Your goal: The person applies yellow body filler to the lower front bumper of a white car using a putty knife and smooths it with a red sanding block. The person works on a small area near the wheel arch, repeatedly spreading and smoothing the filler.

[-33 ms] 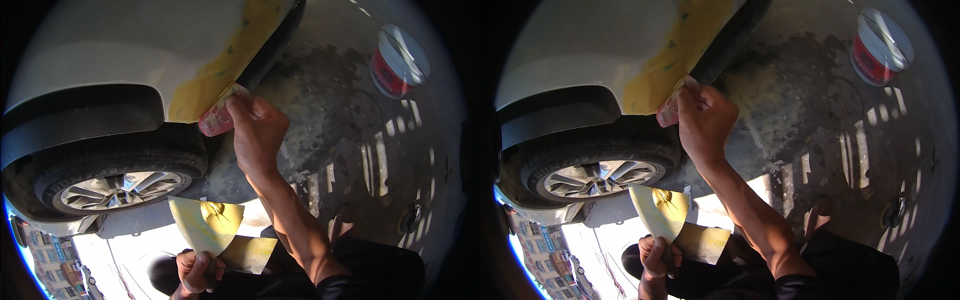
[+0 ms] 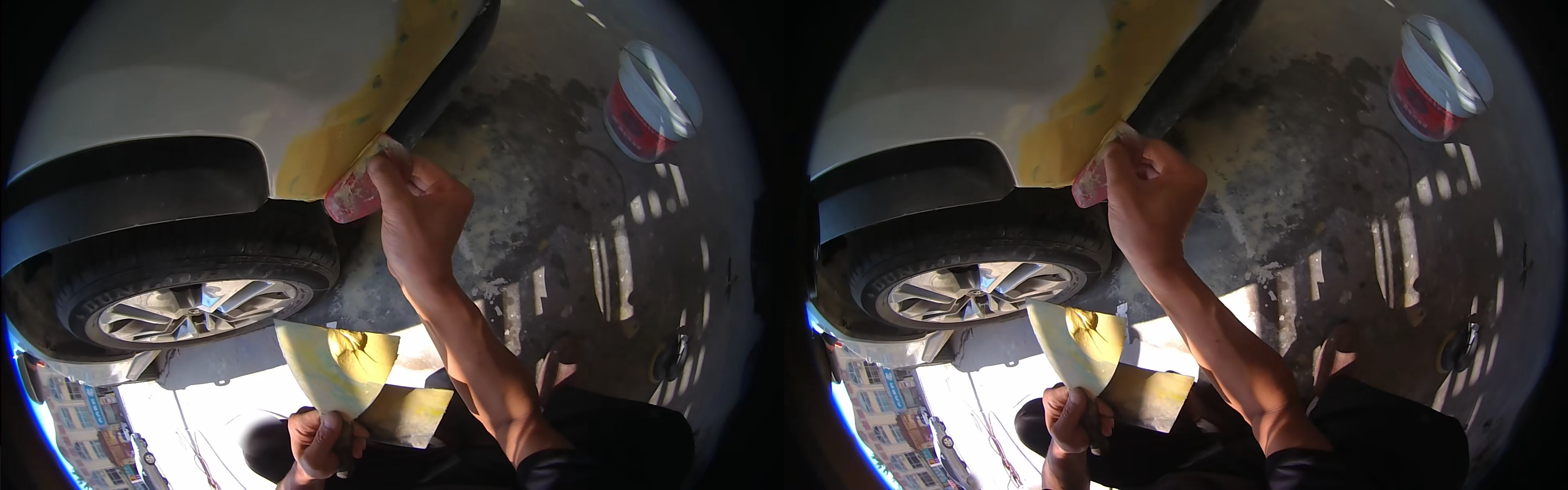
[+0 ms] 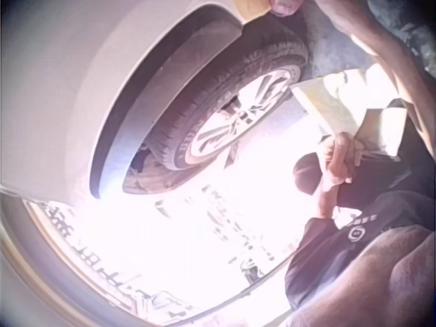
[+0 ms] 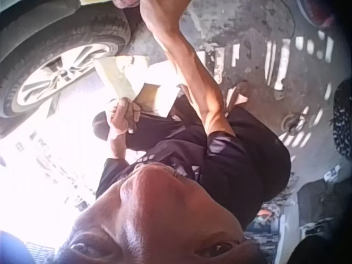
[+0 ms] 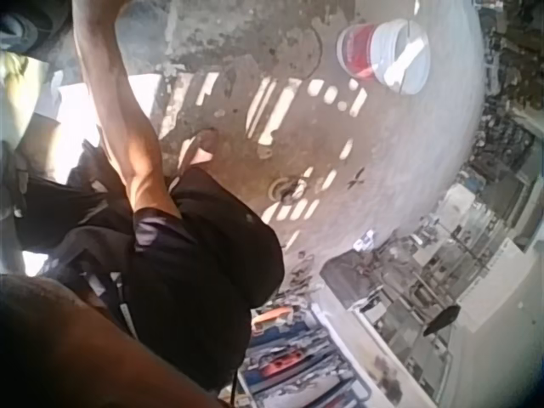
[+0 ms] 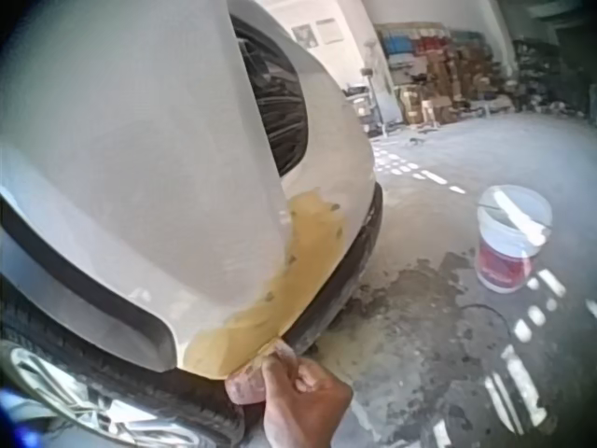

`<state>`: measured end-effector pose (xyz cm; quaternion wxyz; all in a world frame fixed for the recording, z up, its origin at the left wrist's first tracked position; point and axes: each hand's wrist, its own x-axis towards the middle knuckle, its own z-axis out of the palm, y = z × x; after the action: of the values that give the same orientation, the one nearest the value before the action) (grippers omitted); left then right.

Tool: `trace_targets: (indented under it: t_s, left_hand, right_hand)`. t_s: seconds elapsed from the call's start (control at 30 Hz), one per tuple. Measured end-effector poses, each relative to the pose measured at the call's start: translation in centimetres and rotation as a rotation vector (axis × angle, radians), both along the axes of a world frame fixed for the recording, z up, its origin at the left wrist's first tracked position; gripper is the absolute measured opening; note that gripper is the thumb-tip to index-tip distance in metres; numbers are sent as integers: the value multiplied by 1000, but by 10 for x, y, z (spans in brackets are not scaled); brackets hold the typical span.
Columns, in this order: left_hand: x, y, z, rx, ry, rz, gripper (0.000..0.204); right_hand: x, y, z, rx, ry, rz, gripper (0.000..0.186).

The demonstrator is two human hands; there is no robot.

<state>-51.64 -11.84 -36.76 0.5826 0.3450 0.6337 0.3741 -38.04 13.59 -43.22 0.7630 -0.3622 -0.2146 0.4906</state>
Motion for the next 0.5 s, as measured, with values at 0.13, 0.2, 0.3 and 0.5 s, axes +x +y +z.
trace_targets:
  t_s: [0.13, 0.2, 0.3, 0.5]
  left_hand:
    - [-1, -3, 0, 13, 6, 7, 54]
    - [0, -3, 0, 14, 4, 7, 54]
    - [-1, -4, 0, 18, 1, 12, 53]
    - [-1, -3, -1, 36, -7, 2, 52]
  right_hand:
    - [1, -6, 15, 35, 25, 28, 12]
    - [1, -8, 27, 54, 35, 3, 12]
    - [6, -15, 40, 169, 87, 102, 8]
    - [8, -21, 54, 268, 13, 68, 9]
